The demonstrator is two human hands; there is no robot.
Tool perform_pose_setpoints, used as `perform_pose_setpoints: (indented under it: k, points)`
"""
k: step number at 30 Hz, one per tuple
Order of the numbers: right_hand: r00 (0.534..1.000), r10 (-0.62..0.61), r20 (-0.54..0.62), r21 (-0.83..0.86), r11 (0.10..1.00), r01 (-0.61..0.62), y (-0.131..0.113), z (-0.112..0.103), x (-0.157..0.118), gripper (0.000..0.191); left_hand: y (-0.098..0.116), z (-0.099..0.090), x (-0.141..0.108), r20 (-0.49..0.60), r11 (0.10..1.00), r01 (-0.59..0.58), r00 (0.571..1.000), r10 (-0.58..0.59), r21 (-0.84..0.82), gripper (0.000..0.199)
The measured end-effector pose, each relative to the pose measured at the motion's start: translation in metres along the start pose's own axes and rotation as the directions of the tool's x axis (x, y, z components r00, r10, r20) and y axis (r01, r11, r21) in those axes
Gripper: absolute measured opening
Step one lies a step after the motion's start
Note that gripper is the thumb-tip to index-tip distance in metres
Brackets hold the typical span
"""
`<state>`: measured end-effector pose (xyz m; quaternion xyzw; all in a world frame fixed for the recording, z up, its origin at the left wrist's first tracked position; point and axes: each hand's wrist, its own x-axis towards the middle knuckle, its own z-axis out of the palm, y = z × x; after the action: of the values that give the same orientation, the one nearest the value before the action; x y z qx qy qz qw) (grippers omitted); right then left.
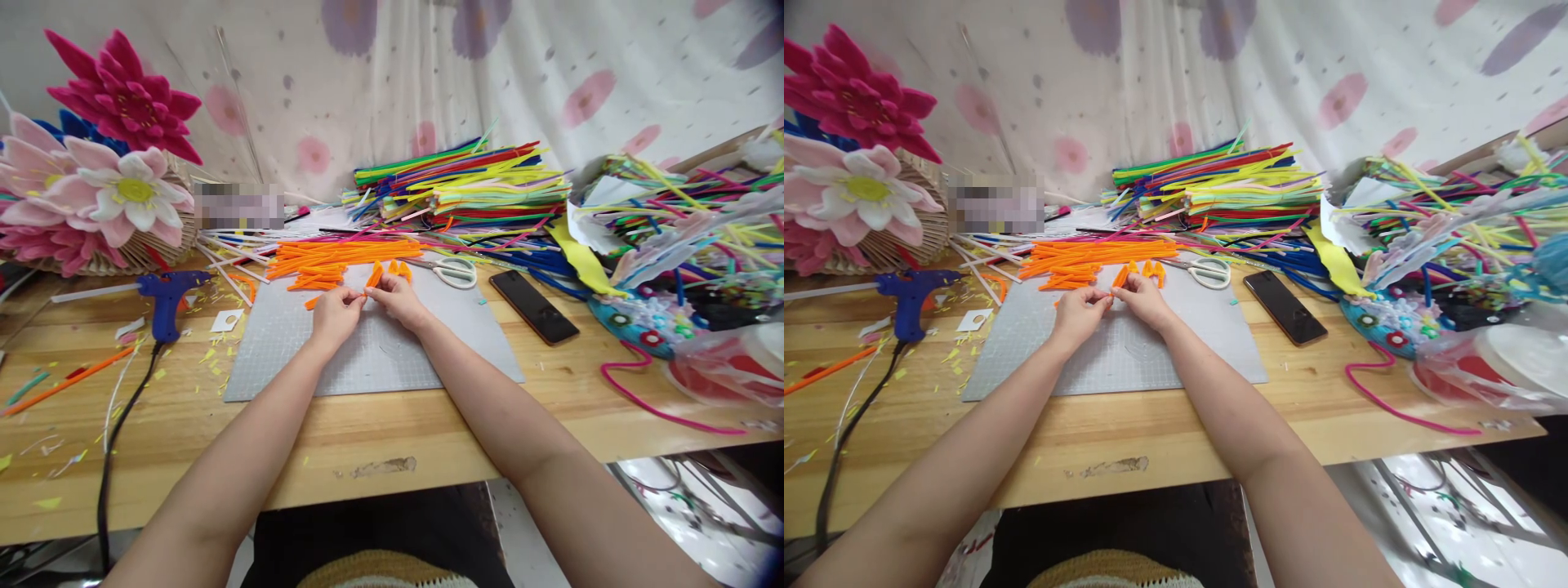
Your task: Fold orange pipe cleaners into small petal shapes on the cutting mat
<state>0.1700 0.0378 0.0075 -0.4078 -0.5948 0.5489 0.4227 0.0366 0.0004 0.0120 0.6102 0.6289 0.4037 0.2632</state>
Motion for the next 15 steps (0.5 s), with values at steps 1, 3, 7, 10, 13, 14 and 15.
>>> perform_pose_setpoints:
  k: [1,3,7,10,13,14,15]
  points:
    - [1.000,0.003,0.000,0.008,1.000,-0.003,0.0000,-0.0004,-0.0001,0.031,-0.0014,0.0006,0.0006,0.012,0.998,-0.002,1.000,0.003,-0.056,0.012]
    - [1.000,0.011,-0.008,0.021,1.000,-0.011,0.0003,-0.0012,-0.0004,0.031,-0.0042,0.0017,0.0018,0.086,0.977,0.027,0.996,-0.009,-0.210,0.011]
    - [0.999,0.043,-0.013,0.050,0.998,-0.043,-0.0001,-0.0019,-0.0015,0.033,-0.0043,0.0002,0.0033,0.267,0.852,0.216,0.959,-0.093,-0.476,0.018]
    - [0.998,0.053,0.021,0.077,0.996,-0.055,-0.0019,-0.0007,-0.0027,0.035,-0.0008,-0.0022,0.0032,0.263,0.793,0.282,0.952,-0.159,-0.541,0.021]
    - [0.999,0.028,0.045,0.059,0.998,-0.031,-0.0027,0.0013,-0.0035,0.037,0.0016,-0.0025,0.0026,0.232,0.769,0.286,0.955,-0.183,-0.572,0.022]
    - [0.999,0.017,0.046,0.045,0.999,-0.019,-0.0024,0.0018,-0.0035,0.037,0.0020,-0.0021,0.0023,0.229,0.770,0.284,0.956,-0.183,-0.571,0.023]
    - [0.999,0.008,0.042,0.029,1.000,-0.009,-0.0019,0.0022,-0.0035,0.037,0.0023,-0.0018,0.0019,0.227,0.776,0.278,0.958,-0.178,-0.565,0.023]
